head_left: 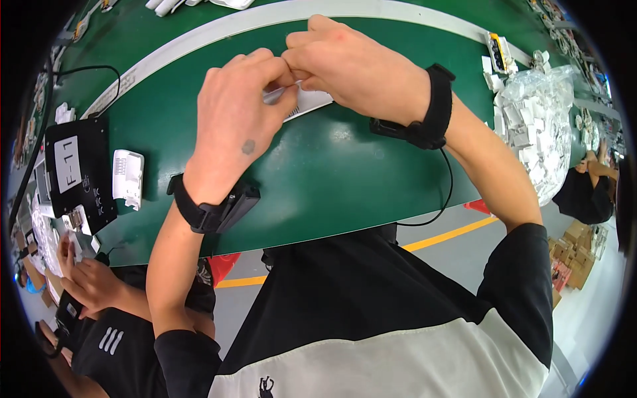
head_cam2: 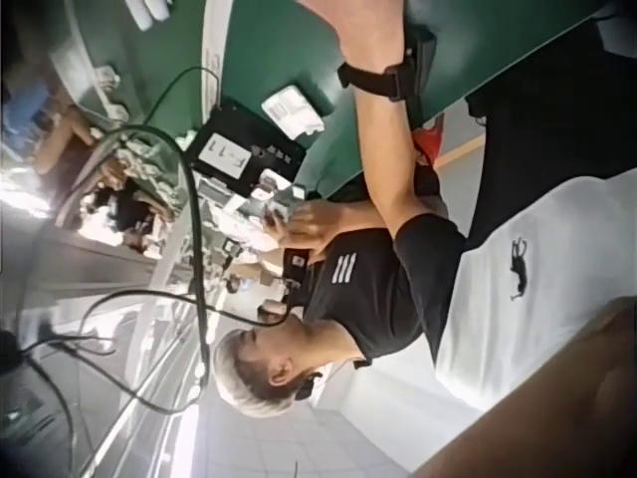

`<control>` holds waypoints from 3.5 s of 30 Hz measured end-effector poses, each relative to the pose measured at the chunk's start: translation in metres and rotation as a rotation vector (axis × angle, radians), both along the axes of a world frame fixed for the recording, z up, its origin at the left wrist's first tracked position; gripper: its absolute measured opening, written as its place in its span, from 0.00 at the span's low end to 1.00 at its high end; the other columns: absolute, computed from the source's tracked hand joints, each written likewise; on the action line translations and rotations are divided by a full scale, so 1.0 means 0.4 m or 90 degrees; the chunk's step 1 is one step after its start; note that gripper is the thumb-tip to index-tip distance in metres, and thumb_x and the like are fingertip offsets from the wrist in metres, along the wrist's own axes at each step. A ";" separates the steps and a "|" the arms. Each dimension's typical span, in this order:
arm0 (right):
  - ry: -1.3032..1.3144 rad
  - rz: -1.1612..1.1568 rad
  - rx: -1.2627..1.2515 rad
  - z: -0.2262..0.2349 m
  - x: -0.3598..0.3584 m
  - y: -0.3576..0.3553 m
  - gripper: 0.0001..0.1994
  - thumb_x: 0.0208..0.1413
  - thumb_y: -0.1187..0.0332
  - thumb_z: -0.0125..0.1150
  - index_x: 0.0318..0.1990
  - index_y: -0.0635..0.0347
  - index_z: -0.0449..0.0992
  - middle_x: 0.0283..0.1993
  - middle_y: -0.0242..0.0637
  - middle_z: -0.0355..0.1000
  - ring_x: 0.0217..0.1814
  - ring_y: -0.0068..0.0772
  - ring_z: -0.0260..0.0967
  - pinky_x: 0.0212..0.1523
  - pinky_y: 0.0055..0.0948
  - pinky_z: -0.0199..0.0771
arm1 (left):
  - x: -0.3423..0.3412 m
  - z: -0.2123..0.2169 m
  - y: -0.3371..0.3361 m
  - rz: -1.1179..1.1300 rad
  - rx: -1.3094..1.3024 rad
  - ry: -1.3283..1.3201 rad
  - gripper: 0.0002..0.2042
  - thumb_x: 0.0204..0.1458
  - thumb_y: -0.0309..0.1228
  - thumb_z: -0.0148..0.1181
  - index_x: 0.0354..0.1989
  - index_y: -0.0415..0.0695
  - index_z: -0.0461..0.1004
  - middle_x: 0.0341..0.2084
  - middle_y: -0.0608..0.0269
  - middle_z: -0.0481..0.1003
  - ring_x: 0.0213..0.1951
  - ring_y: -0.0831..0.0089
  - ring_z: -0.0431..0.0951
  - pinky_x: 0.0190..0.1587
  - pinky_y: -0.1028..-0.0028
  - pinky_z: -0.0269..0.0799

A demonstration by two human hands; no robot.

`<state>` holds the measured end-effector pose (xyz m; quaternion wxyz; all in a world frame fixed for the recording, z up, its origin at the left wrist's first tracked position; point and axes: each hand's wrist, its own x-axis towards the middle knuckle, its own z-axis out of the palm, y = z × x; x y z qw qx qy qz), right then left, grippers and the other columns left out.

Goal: The person assembles plastic housings by hand, picking up a base and a small white component, fitting the component into the base, and then placing the assembled unit onto the conveyor belt.

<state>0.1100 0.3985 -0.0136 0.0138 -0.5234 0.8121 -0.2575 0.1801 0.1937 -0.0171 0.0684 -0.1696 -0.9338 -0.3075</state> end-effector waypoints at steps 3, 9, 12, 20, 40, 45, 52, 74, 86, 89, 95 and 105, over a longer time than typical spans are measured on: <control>-0.014 0.020 0.021 -0.009 -0.016 0.000 0.07 0.55 0.78 0.70 0.36 0.59 0.75 0.38 0.37 0.69 0.44 0.45 0.64 0.48 0.42 0.70 | -0.002 0.017 -0.003 0.005 -0.002 -0.031 0.04 0.54 0.28 0.70 0.34 0.43 0.82 0.29 0.63 0.79 0.36 0.57 0.81 0.39 0.60 0.73; -0.143 -0.078 0.194 0.049 -0.014 -0.019 0.08 0.57 0.75 0.70 0.42 0.59 0.79 0.39 0.37 0.70 0.48 0.46 0.66 0.50 0.43 0.71 | -0.015 0.040 0.010 0.008 -0.066 -0.047 0.06 0.54 0.29 0.71 0.35 0.42 0.82 0.31 0.59 0.83 0.35 0.55 0.84 0.40 0.59 0.78; 0.115 -0.055 -0.134 0.017 0.011 0.074 0.10 0.60 0.71 0.70 0.47 0.58 0.80 0.38 0.37 0.71 0.50 0.47 0.69 0.53 0.43 0.72 | -0.025 0.036 0.016 -0.008 -0.091 -0.035 0.06 0.54 0.29 0.71 0.37 0.43 0.83 0.32 0.59 0.84 0.36 0.54 0.85 0.40 0.59 0.78; -0.023 -0.373 0.214 0.151 0.209 0.494 0.17 0.62 0.69 0.68 0.58 0.60 0.77 0.49 0.48 0.73 0.54 0.58 0.73 0.53 0.46 0.75 | -0.124 0.014 -0.164 0.128 -0.247 0.058 0.08 0.56 0.33 0.71 0.40 0.44 0.84 0.35 0.60 0.85 0.39 0.57 0.85 0.43 0.60 0.77; -0.121 -0.543 0.068 0.063 0.242 0.462 0.10 0.63 0.77 0.65 0.51 0.58 0.79 0.39 0.45 0.74 0.36 0.51 0.76 0.38 0.45 0.74 | 0.120 0.152 -0.244 0.276 -0.166 0.043 0.11 0.59 0.28 0.69 0.50 0.45 0.82 0.41 0.54 0.83 0.41 0.51 0.84 0.44 0.58 0.79; -0.032 -0.575 0.101 0.111 0.222 0.395 0.11 0.63 0.79 0.62 0.52 0.60 0.79 0.39 0.45 0.74 0.36 0.49 0.74 0.39 0.40 0.74 | 0.272 0.089 -0.286 0.458 -0.314 0.044 0.11 0.59 0.29 0.70 0.49 0.44 0.83 0.47 0.57 0.82 0.49 0.53 0.81 0.51 0.58 0.76; -0.115 -0.365 -0.040 0.041 0.176 0.190 0.09 0.67 0.78 0.58 0.52 0.61 0.79 0.42 0.48 0.72 0.43 0.54 0.73 0.44 0.41 0.74 | 0.255 0.039 -0.290 0.392 -0.209 0.047 0.09 0.58 0.29 0.71 0.45 0.42 0.85 0.49 0.57 0.79 0.50 0.53 0.77 0.53 0.58 0.74; -0.056 -0.165 0.050 0.065 0.162 0.117 0.20 0.59 0.76 0.68 0.60 0.53 0.81 0.51 0.34 0.75 0.48 0.43 0.73 0.50 0.41 0.77 | 0.222 0.054 -0.117 0.158 -0.119 -0.001 0.08 0.54 0.28 0.73 0.42 0.45 0.84 0.42 0.66 0.79 0.45 0.60 0.75 0.53 0.61 0.68; -0.072 -0.138 0.148 0.049 0.182 0.118 0.10 0.59 0.74 0.67 0.48 0.56 0.80 0.44 0.36 0.72 0.45 0.45 0.73 0.47 0.42 0.75 | 0.209 0.038 -0.097 0.143 0.013 -0.025 0.08 0.55 0.26 0.72 0.42 0.44 0.84 0.42 0.65 0.79 0.43 0.59 0.76 0.51 0.61 0.70; -0.102 -0.170 0.137 0.049 0.185 0.118 0.07 0.61 0.74 0.66 0.45 0.57 0.79 0.43 0.37 0.72 0.44 0.47 0.74 0.46 0.43 0.75 | 0.182 0.036 -0.101 -0.033 0.008 0.048 0.07 0.55 0.26 0.71 0.43 0.46 0.84 0.43 0.65 0.79 0.46 0.59 0.77 0.54 0.59 0.71; -0.117 -0.233 0.099 0.036 0.190 0.116 0.04 0.63 0.73 0.65 0.44 0.57 0.78 0.42 0.39 0.72 0.43 0.50 0.74 0.44 0.44 0.75 | 0.140 0.071 -0.083 -0.114 -0.097 0.030 0.10 0.57 0.23 0.69 0.46 0.45 0.84 0.42 0.61 0.80 0.43 0.56 0.80 0.45 0.61 0.76; -0.068 -0.243 0.098 0.042 0.185 0.128 0.04 0.63 0.72 0.66 0.43 0.57 0.79 0.40 0.38 0.73 0.41 0.49 0.75 0.42 0.43 0.75 | 0.136 0.076 -0.074 0.076 -0.037 -0.025 0.09 0.59 0.33 0.71 0.46 0.48 0.84 0.40 0.64 0.77 0.40 0.59 0.79 0.41 0.59 0.75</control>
